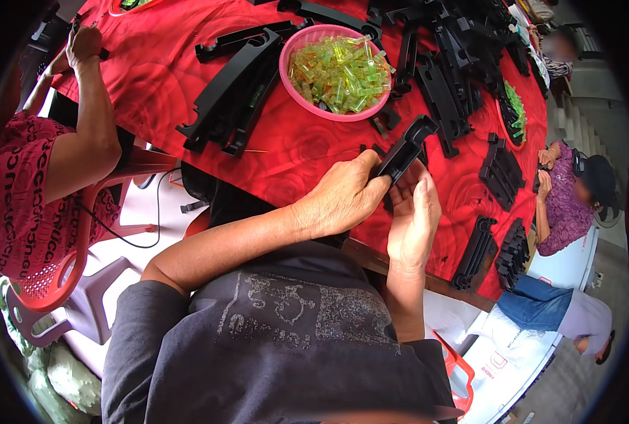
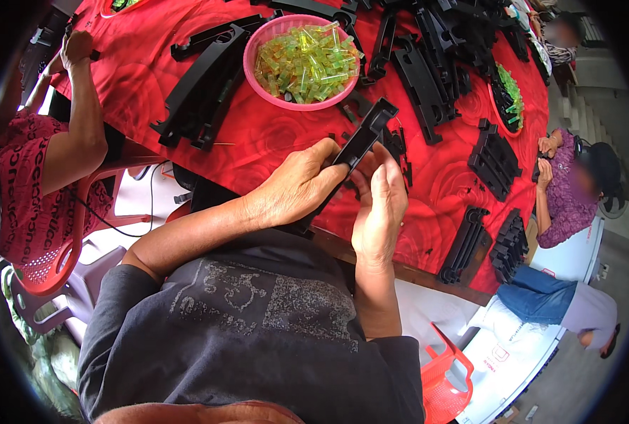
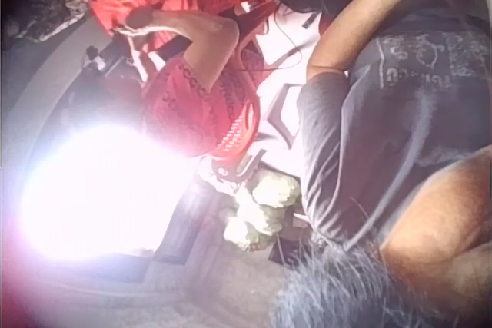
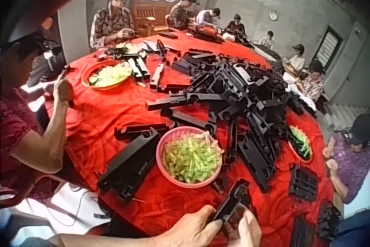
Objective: The person takes a green plastic component from a bowl, inserts it into a black plastic housing, and presses small black plastic pieces into the housing by hand.
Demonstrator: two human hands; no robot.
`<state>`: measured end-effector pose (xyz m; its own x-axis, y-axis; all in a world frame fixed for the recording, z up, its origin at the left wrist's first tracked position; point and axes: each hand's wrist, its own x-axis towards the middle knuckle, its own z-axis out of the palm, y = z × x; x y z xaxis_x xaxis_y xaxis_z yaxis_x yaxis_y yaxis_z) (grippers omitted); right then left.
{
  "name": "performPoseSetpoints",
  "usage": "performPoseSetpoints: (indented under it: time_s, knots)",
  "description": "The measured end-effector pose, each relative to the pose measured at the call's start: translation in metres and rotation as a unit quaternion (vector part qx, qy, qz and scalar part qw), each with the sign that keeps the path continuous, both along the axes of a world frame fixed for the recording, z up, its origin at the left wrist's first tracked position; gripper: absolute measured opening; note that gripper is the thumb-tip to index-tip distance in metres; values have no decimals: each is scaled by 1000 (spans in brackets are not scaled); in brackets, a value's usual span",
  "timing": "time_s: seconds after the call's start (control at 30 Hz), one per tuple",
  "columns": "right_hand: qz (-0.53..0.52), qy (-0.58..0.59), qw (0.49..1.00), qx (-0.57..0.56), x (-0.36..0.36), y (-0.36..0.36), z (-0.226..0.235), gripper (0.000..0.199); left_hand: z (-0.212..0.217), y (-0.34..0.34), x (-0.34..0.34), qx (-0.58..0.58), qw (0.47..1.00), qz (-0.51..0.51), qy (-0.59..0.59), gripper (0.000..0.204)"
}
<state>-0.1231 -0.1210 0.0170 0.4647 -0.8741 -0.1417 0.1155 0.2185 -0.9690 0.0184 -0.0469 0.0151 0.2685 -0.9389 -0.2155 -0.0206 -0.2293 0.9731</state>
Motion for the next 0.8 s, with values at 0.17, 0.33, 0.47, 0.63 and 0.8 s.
performPoseSetpoints:
  time_s: [0.17,0.33,0.47,0.63,0.8]
  knots:
    - [52,-80,991,89,10,-1,5,52,0,7,-8,-29,999,-27,15,29]
    - [79,-87,992,50,9,-1,3,51,3,15,-16,-41,999,-21,28,28]
    - [78,-78,993,34,6,0,3,52,3,16,-24,-32,998,-5,45,29]
    - [77,-76,994,29,5,3,3,52,1,14,-28,-30,996,-1,84,40]
    - [72,-47,996,-9,8,7,3,52,-1,13,-28,-50,995,8,85,45]
